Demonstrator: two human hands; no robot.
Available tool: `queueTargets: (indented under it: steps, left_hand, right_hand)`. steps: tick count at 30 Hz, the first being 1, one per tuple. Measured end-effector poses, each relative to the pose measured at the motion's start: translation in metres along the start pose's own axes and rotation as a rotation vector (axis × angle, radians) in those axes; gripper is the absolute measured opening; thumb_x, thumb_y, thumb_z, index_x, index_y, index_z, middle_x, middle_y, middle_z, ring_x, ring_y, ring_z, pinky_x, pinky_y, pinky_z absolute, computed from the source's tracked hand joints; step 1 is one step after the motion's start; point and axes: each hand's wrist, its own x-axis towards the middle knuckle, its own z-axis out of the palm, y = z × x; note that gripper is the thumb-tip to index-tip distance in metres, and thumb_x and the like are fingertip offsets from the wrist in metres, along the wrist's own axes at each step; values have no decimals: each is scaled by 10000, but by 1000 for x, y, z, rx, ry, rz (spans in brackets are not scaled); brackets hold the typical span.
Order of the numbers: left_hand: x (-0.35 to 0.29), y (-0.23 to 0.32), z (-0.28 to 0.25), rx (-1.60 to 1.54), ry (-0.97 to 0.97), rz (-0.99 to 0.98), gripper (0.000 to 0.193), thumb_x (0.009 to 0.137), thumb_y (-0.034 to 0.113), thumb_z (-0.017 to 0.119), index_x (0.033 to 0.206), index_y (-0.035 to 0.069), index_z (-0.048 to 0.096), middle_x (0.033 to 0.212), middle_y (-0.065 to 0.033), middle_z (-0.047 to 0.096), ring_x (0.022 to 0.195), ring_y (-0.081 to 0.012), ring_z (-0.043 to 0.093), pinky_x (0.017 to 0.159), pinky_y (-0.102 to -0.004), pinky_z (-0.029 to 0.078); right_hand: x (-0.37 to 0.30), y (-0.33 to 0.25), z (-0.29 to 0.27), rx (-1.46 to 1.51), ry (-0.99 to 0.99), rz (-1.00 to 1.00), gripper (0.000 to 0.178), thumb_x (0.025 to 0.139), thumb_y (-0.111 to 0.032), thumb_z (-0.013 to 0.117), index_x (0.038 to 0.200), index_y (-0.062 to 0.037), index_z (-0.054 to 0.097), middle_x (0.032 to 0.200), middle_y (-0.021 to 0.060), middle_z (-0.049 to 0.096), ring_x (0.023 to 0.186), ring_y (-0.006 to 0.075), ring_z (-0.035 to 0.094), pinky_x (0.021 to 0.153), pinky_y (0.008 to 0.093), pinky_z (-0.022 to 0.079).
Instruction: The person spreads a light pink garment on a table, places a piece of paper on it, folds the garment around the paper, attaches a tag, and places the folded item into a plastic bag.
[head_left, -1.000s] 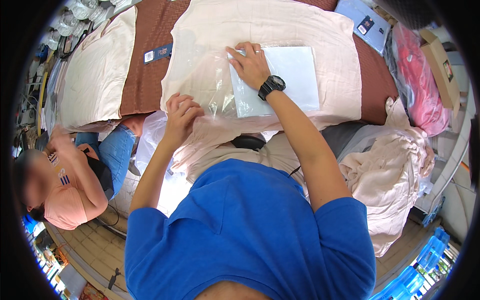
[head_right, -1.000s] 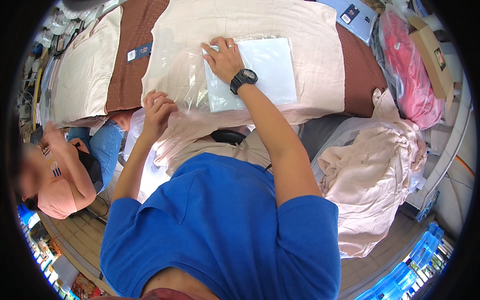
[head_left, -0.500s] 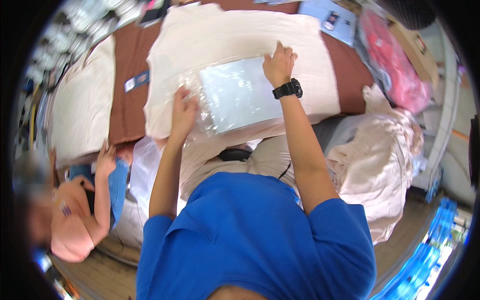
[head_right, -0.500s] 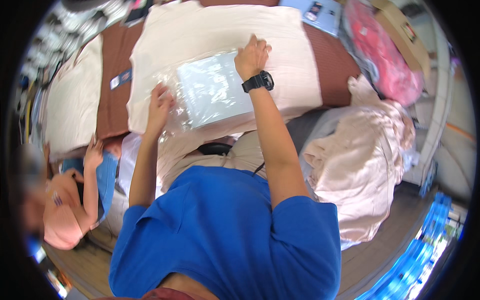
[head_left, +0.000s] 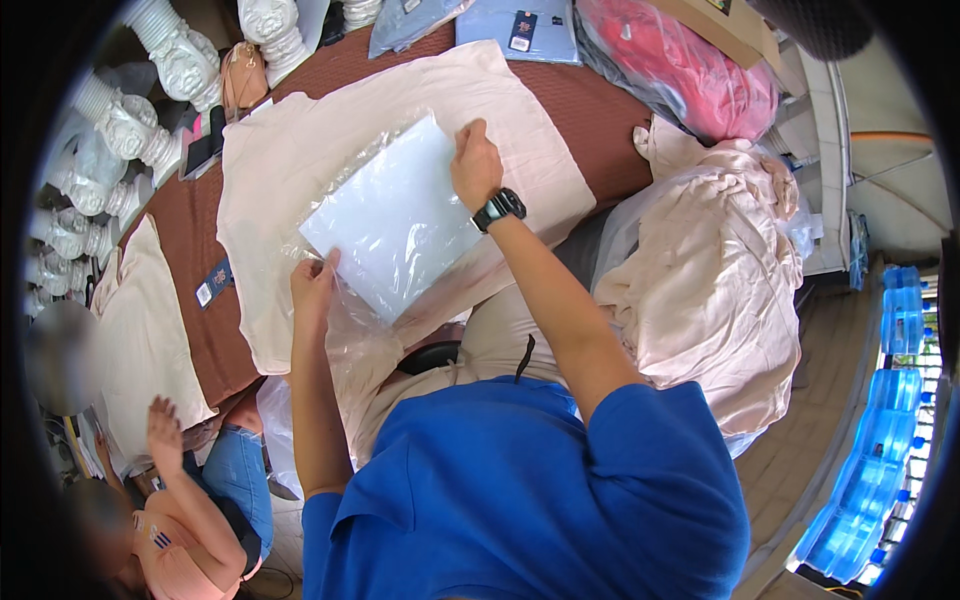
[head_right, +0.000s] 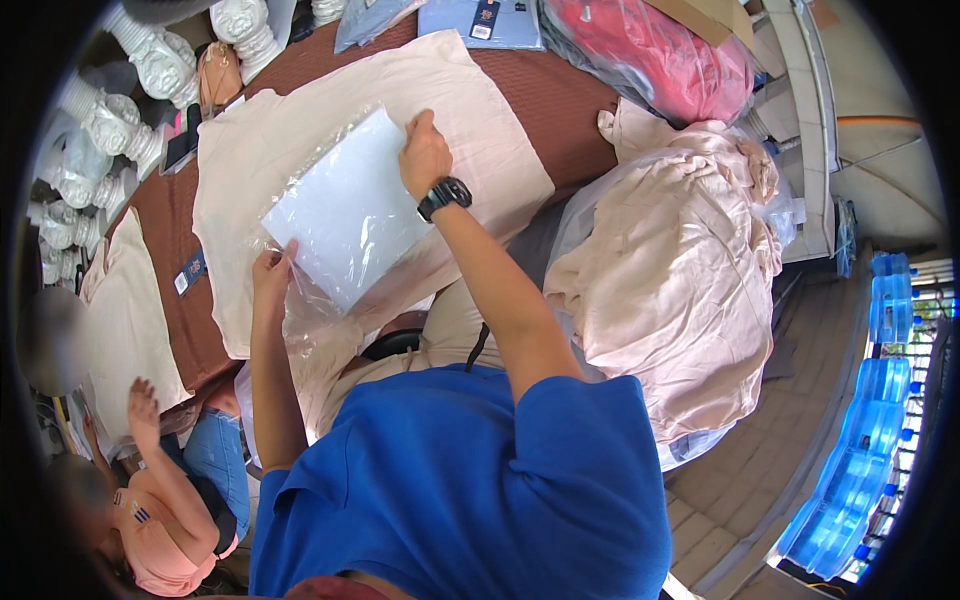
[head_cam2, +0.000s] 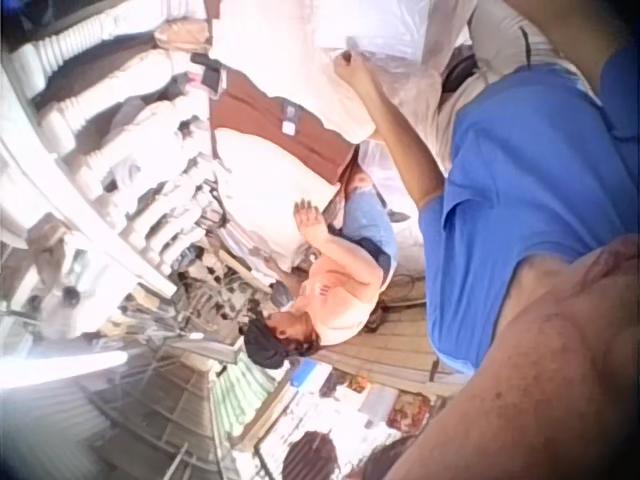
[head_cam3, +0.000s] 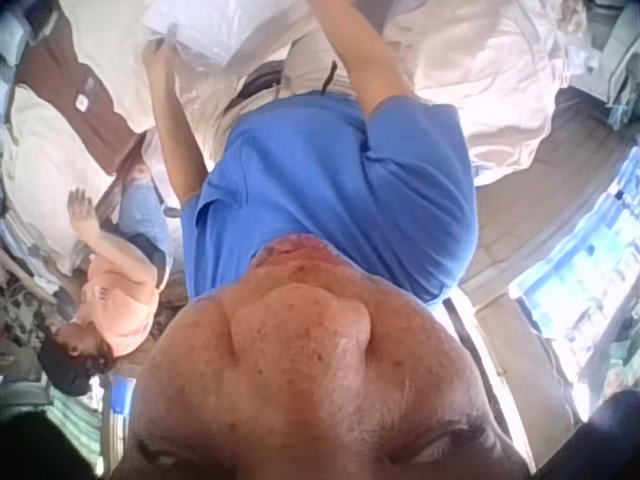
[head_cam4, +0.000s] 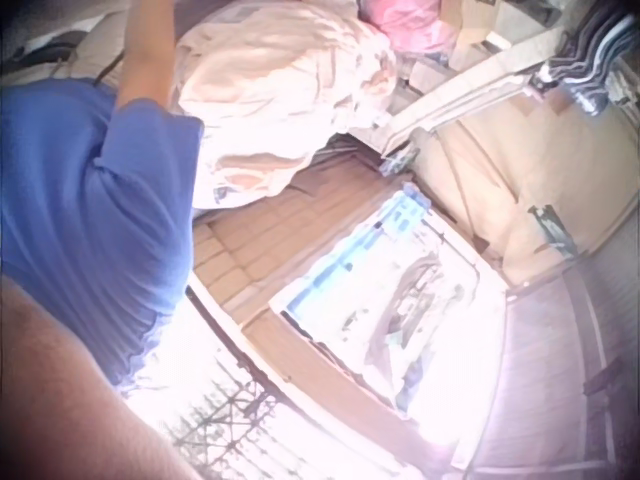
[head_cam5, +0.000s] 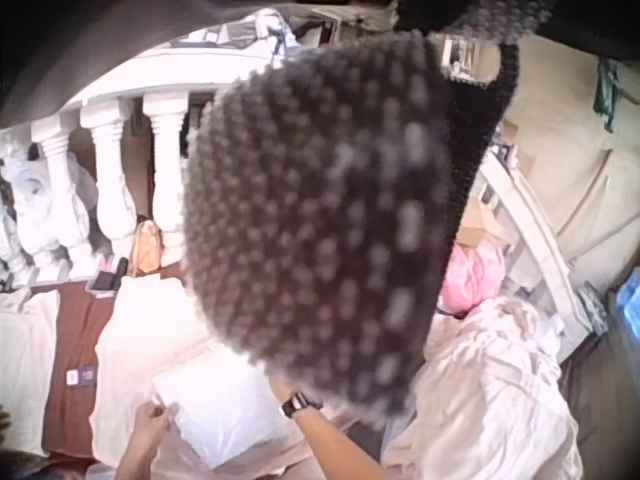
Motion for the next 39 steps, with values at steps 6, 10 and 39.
queueTargets:
  steps: [6,10,39]
  left_hand:
    - [-6,44,10,-76,105,244,183,971,199,665,938,25,619,834,-2,634,754,-62,582,679,-244,513]
    - [-44,46,-37,51,218,248,175,983,205,648,931,42,611,853,5,643,789,-57,586,714,-239,511]
    - [-36,64,-36,-65,167,469,167,970,93,637,1105,-5,643,1004,-35,697,867,-92,620,789,-247,482]
  right_hand:
    - [130,61,-104,-681,26,-49,491,945,-360,584,1286,-57,402,880,188,706,789,371,719,661,525,564]
    - [195,152,-249,-705,-148,107,523,932,-240,498,1365,-9,319,1123,314,649,1044,484,633,904,548,495]
    - [158,31,-204,-55,-706,247,720,935,-673,509,1284,-50,600,904,207,726,845,305,722,747,406,563]
